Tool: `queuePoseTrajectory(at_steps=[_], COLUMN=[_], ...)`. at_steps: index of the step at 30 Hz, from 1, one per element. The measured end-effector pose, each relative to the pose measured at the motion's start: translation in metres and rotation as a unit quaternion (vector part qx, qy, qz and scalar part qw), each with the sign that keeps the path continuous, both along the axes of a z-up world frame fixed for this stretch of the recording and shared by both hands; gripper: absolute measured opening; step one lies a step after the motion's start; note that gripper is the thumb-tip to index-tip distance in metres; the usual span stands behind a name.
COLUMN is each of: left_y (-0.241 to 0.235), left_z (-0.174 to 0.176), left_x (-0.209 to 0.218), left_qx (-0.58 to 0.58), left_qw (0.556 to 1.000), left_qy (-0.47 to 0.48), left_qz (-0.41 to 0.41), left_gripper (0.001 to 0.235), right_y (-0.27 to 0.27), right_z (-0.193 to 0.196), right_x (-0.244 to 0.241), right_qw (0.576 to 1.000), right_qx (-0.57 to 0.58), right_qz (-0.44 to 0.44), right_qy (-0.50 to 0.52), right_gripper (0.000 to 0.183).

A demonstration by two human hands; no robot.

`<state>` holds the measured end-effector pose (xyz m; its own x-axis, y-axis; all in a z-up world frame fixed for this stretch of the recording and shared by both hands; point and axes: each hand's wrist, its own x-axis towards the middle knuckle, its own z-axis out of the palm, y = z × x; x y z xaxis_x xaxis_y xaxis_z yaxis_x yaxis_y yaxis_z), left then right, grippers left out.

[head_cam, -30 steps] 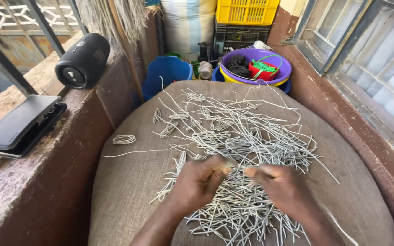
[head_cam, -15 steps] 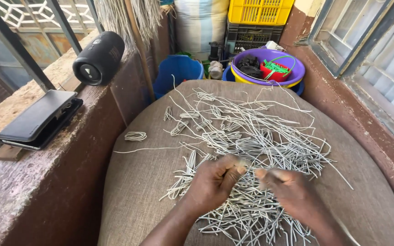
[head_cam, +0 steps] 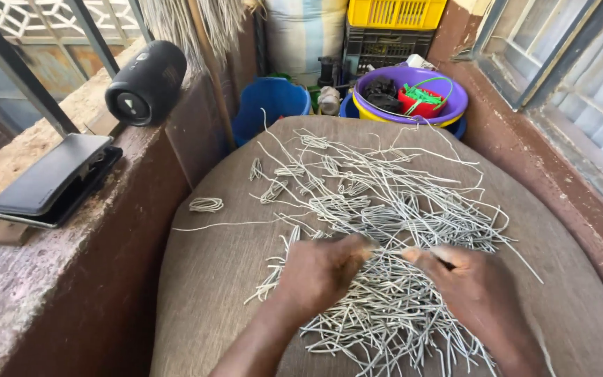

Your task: The person sits and uses both hands to pick up, untangle, and separate individual strands of thin, light-colored wire from a pile on a fabric-covered surface. The hands repeatedly pull wires apart and drop them back onto the pile.

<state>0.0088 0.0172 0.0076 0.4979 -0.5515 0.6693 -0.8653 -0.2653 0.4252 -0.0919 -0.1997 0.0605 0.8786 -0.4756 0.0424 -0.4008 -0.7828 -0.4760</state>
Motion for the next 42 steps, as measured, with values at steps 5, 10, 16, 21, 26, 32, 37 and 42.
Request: queuePoseTrajectory(at_steps=[5,10,16,21,26,32,37,42], left_y=[-0.023,-0.015,-0.020,-0.038,-0.019,-0.026,-0.013,-0.024], left_z=[-0.009,0.004,-0.001,-0.014,-0.002,-0.007,0.006,-0.005], left_x=[-0.022,-0.015,-0.022,-0.022,-0.020,-0.028,-0.019,-0.025], left_qx=[-0.214,-0.286,-0.096,-0.328,-0.144,-0.243,-0.125,-0.156], left_qw=[0.934,0.836,0.993,0.840,0.988,0.883,0.990,0.963], left_qy=[0.236,0.351,0.002,0.363,0.045,0.361,0.059,0.211], left_qz=[-0.158,-0.311,0.065,-0.235,0.031,-0.176,0.007,-0.062], left_gripper=[0.019,0.017,0.031,0.014,0.021,0.019,0.023,0.048], right_y=[0.010,0.007,0.010,0.007,0.007,-0.008,-0.017,-0.004], right_z=[-0.026,-0.046,-0.012,-0.042,-0.009,-0.031,-0.018,-0.008], right_x=[0.003,0.014,-0.005,0.011,-0.004,0.000,0.001,0.001], right_qw=[0.986,0.878,0.992,0.941,0.998,0.975,0.983,0.989], right_qx=[0.167,0.438,-0.033,0.317,0.030,0.166,0.081,0.113], right_qz=[0.013,0.178,0.028,0.118,0.022,0.126,0.080,0.036], right_qy=[-0.020,-0.065,-0.121,-0.020,-0.060,-0.079,-0.147,-0.091], right_gripper=[0.065,0.062,0.066,0.063,0.031,0.051,0.064,0.051])
